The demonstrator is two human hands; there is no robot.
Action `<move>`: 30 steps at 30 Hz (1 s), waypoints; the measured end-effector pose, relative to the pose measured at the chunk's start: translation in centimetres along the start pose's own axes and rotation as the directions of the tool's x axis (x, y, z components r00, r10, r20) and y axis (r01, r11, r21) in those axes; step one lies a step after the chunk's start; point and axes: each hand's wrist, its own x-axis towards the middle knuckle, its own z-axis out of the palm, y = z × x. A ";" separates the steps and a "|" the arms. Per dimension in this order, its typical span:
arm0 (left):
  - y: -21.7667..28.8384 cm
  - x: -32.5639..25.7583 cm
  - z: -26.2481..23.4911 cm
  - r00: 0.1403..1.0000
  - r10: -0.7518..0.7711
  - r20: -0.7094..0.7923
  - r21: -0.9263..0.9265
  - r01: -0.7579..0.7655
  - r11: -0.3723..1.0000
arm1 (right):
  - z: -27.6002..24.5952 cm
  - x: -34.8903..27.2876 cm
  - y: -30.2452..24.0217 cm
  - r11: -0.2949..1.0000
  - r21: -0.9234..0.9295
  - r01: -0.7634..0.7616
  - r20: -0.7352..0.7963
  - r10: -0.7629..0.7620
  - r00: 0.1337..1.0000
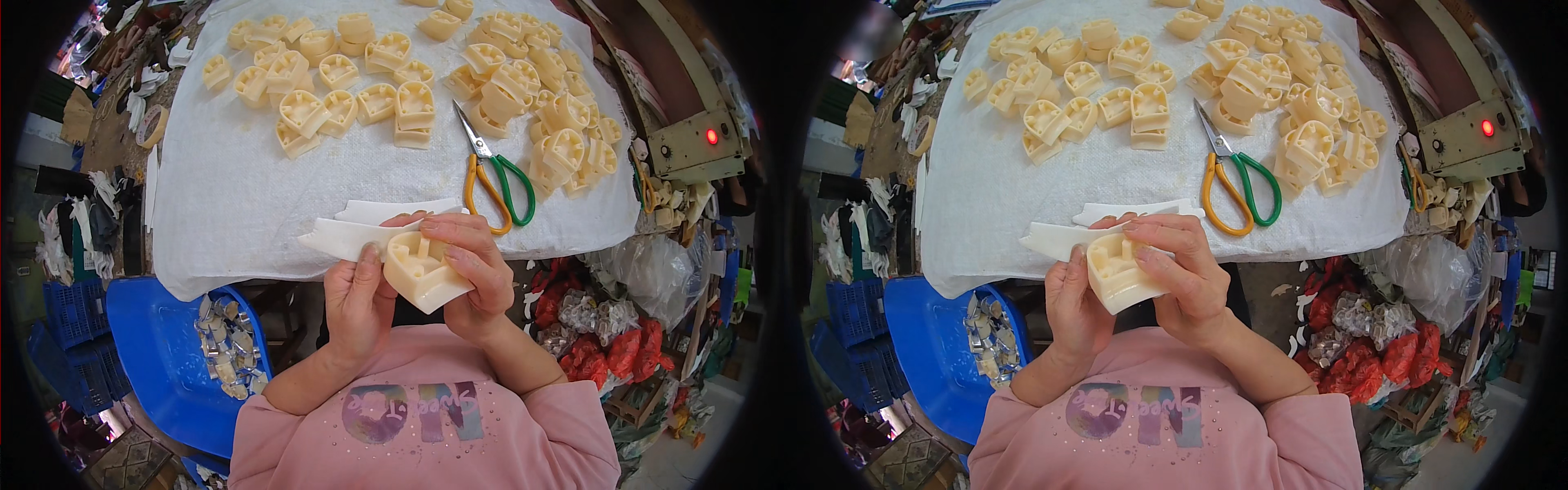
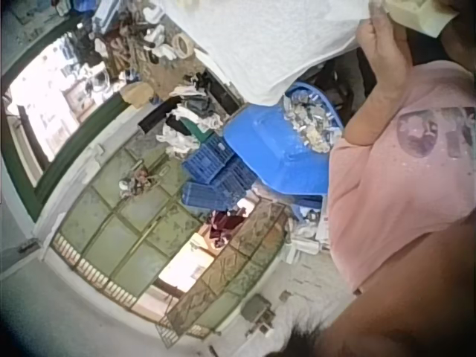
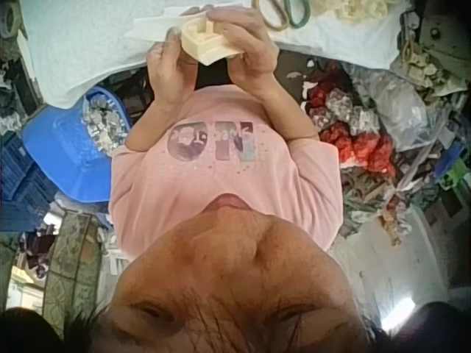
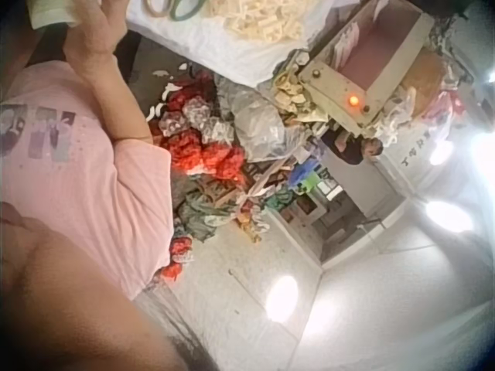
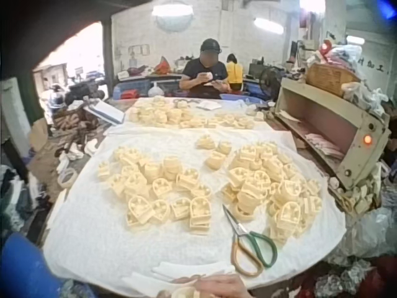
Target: Trimming excess plastic flash from molded shoe components using scissors at a workshop bench.
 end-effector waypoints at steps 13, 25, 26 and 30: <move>-0.2 -0.8 0.7 0.997 0.037 -0.069 0.169 -0.025 0.985 | 0.1 -0.1 0.5 0.985 -0.164 0.051 -0.033 -0.057 0.998; 1.8 0.3 -1.2 0.971 0.235 0.040 0.540 -0.219 0.812 | -1.3 0.1 0.6 0.914 -0.400 0.073 0.116 -0.028 0.993; 1.8 0.3 -1.3 0.972 0.230 0.039 0.542 -0.214 0.813 | -1.6 0.3 0.1 0.914 -0.401 0.067 0.114 -0.023 0.993; 1.9 0.1 -1.6 0.989 0.148 -0.026 0.606 -0.102 0.789 | -1.9 1.4 -1.5 0.803 -0.583 0.124 0.330 0.094 0.939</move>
